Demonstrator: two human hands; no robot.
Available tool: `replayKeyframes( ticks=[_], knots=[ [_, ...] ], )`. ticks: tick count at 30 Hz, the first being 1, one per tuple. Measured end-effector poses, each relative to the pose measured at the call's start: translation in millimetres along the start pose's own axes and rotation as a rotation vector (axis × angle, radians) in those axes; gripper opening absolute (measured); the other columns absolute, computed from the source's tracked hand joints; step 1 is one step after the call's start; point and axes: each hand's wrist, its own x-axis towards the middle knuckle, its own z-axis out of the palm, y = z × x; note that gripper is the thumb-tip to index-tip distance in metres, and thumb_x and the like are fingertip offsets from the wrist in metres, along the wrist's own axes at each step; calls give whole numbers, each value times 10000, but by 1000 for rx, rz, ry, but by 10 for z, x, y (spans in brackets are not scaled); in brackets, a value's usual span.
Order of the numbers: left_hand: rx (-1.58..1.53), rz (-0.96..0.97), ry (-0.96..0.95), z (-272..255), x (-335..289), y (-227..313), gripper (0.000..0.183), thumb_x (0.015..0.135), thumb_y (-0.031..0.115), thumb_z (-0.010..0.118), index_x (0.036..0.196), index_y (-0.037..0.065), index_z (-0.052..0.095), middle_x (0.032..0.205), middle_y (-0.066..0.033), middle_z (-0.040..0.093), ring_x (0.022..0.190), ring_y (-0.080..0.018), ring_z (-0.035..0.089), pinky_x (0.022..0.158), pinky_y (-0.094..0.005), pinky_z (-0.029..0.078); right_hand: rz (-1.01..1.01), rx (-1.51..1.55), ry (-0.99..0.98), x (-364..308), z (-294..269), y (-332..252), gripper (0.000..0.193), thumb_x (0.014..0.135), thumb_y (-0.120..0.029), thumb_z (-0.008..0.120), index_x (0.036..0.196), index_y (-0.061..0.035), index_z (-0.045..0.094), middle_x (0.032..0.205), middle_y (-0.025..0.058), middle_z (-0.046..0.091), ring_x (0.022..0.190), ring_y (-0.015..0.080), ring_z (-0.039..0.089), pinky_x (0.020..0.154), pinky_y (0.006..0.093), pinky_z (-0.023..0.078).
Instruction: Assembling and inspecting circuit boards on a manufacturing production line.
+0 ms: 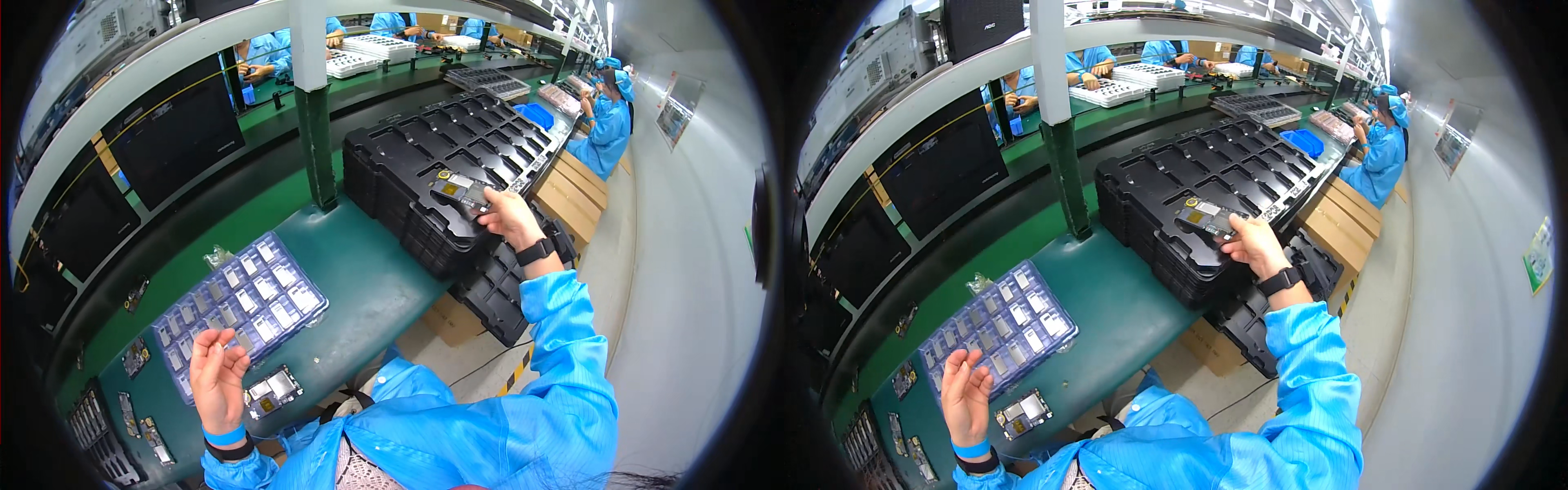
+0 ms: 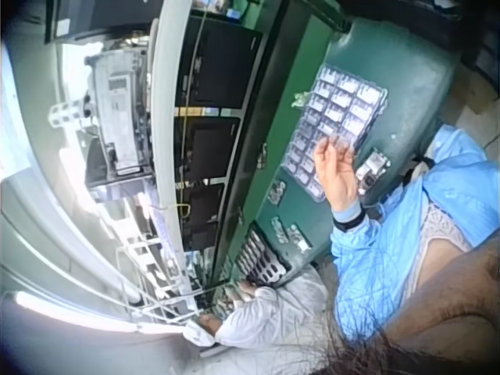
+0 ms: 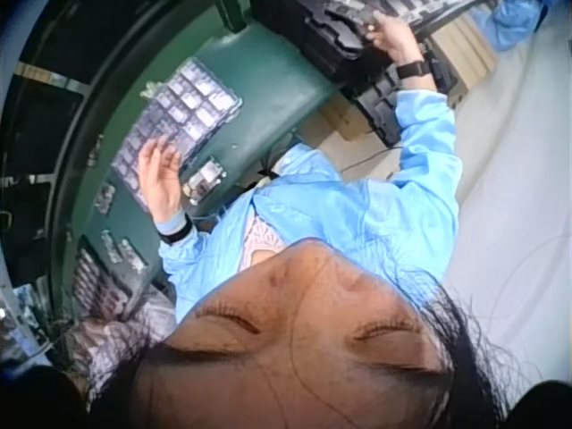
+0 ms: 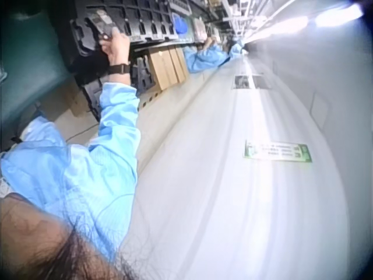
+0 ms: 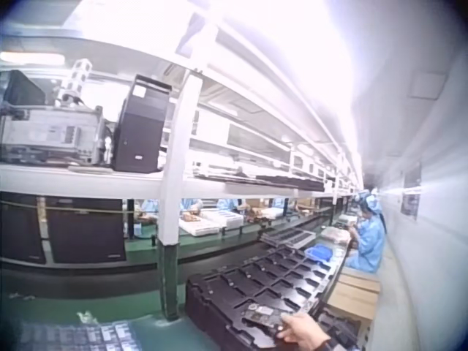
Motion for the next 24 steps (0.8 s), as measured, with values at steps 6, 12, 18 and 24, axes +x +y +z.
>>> replayKeyframes(
  ticks=[6, 12, 18, 24],
  knots=[
    [-6, -15, -17, -203, 2, 17, 166, 872, 73, 479, 1035, 50, 460, 1027, -119, 542, 786, -171, 595, 677, -280, 516, -34, 292, 50, 54, -48, 84, 194, 872, -221, 530, 787, -47, 528, 652, 20, 507, 481, 95, 470, 415, 214, 435],
    [11, -18, 29, -377, 10, 73, 147, 874, 73, 478, 1020, 53, 474, 1021, -115, 542, 775, -167, 590, 674, -278, 513, -48, 494, 22, 94, 94, 164, 146, 876, -167, 519, 847, -24, 516, 720, 59, 518, 571, 136, 525, 505, 246, 501],
    [22, -19, 92, -576, -17, 115, 141, 874, 83, 483, 1014, 59, 482, 1013, -108, 543, 774, -157, 579, 660, -268, 502, -111, -277, 163, -93, 233, -21, 217, 830, -198, 589, 894, 4, 540, 648, 85, 573, 577, 140, 594, 445, 251, 501],
    [31, -18, 164, -828, -18, 128, 125, 873, 97, 492, 995, 67, 493, 997, -94, 548, 759, -152, 573, 652, -262, 496, -604, -1119, 436, 21, 297, 164, 348, 742, -326, 634, 983, -76, 612, 793, 135, 602, 784, 298, 595, 730, 448, 440]
  ],
)
